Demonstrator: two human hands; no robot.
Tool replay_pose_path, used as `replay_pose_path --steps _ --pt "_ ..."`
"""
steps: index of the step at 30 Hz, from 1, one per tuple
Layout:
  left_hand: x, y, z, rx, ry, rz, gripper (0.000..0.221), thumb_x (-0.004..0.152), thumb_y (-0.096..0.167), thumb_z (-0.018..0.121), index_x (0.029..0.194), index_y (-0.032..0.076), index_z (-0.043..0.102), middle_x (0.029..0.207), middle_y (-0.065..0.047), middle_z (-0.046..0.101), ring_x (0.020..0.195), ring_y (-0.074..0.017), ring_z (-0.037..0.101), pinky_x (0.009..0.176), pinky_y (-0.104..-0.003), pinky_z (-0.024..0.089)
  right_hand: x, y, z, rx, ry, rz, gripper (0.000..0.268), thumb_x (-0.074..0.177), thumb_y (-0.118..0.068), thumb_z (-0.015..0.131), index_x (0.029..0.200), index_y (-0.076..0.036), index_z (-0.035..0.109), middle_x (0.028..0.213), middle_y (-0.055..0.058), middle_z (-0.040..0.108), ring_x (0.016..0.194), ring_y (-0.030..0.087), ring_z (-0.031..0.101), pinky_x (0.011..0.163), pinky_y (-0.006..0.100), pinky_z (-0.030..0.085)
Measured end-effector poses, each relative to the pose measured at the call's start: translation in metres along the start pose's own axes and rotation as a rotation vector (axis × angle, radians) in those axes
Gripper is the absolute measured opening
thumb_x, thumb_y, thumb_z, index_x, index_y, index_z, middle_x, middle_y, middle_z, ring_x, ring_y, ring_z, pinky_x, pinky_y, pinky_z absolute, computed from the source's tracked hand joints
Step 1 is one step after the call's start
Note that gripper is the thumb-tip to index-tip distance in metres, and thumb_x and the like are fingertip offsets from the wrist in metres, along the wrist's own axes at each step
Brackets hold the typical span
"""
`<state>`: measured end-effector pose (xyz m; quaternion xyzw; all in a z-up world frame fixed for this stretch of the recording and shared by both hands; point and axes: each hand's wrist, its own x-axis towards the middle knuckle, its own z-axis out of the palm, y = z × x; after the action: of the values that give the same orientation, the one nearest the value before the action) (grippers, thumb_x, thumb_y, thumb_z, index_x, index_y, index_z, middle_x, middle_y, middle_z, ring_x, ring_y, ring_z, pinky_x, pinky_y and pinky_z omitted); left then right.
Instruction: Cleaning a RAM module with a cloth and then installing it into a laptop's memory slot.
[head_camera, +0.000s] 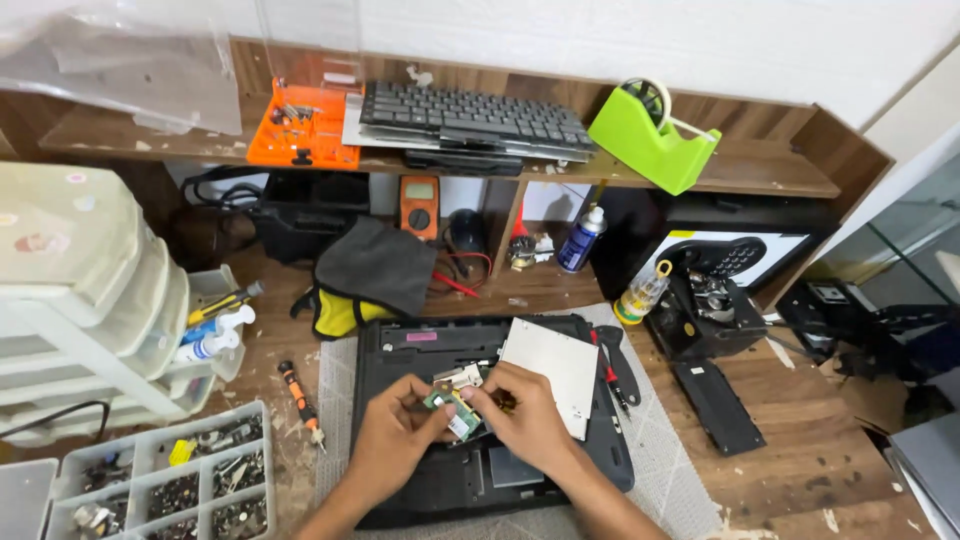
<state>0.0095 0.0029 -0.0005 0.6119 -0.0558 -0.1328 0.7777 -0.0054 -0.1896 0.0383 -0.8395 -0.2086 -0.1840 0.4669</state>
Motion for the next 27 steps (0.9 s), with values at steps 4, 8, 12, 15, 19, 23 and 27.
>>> replay_pose_path --steps 4,8,12,15,19,23,27 --pt "-0.002 -0.006 0.0 0.002 0.01 0.015 0.025 0.085 0.007 0.081 0.087 0.004 0.057 0.072 -0.006 0.059 0.058 -0.0097 0.06 0.065 -0.036 0.074 -0.002 -0.001 -0.001 -0.006 0.045 0.014 0.032 0.096 -0.017 0.074 0.07 -0.009 0.058 0.065 0.001 0.055 0.06 0.012 0.047 0.056 0.028 0.037" --pt "-0.003 -0.002 0.001 0.002 0.001 0.031 0.022 0.085 0.008 0.08 0.089 0.003 0.059 0.072 -0.009 0.064 0.058 -0.0123 0.065 0.065 -0.036 0.073 -0.004 0.0 -0.001 0.033 -0.045 0.033 0.031 0.096 -0.017 0.075 0.072 -0.008 0.058 0.067 0.001 0.054 0.06 0.012 0.045 0.055 0.028 0.034" --pt "-0.004 0.002 0.002 -0.006 0.007 0.011 0.017 0.086 0.005 0.078 0.09 0.002 0.061 0.085 -0.011 0.072 0.064 -0.0159 0.071 0.066 -0.036 0.073 -0.002 -0.001 -0.001 -0.064 0.017 -0.013 0.031 0.097 -0.019 0.072 0.071 -0.008 0.06 0.065 0.002 0.058 0.057 0.012 0.049 0.053 0.028 0.038" --pt "-0.003 0.001 0.003 -0.043 0.021 -0.007 0.019 0.085 0.002 0.078 0.09 0.002 0.06 0.085 -0.014 0.074 0.068 -0.0205 0.075 0.063 -0.036 0.072 -0.001 0.001 -0.003 -0.094 0.07 -0.007 0.029 0.099 -0.019 0.068 0.073 -0.008 0.062 0.067 0.002 0.059 0.061 0.013 0.055 0.058 0.027 0.044" --pt "-0.005 0.011 0.005 -0.028 0.018 -0.017 0.015 0.086 0.001 0.076 0.093 0.0 0.064 0.091 -0.014 0.074 0.067 -0.0187 0.072 0.062 -0.036 0.072 -0.004 0.003 0.0 -0.022 -0.038 0.011 0.026 0.099 -0.018 0.069 0.076 -0.008 0.063 0.068 0.002 0.058 0.059 0.012 0.048 0.053 0.026 0.036" --pt "-0.008 0.016 0.005 -0.009 0.047 -0.032 0.012 0.088 0.001 0.076 0.095 0.0 0.066 0.084 -0.015 0.074 0.067 -0.0202 0.073 0.06 -0.035 0.07 -0.003 0.0 -0.001 -0.17 0.005 -0.038 0.025 0.1 -0.016 0.066 0.078 -0.005 0.06 0.071 0.004 0.056 0.059 0.014 0.05 0.053 0.029 0.037" --pt "-0.006 0.01 0.004 -0.011 0.026 0.006 0.015 0.087 0.004 0.076 0.095 0.001 0.064 0.086 -0.014 0.074 0.07 -0.02 0.075 0.059 -0.034 0.07 -0.001 -0.004 -0.005 -0.154 0.036 -0.012 0.026 0.101 -0.017 0.065 0.078 -0.005 0.062 0.071 0.003 0.058 0.06 0.013 0.052 0.055 0.028 0.038"
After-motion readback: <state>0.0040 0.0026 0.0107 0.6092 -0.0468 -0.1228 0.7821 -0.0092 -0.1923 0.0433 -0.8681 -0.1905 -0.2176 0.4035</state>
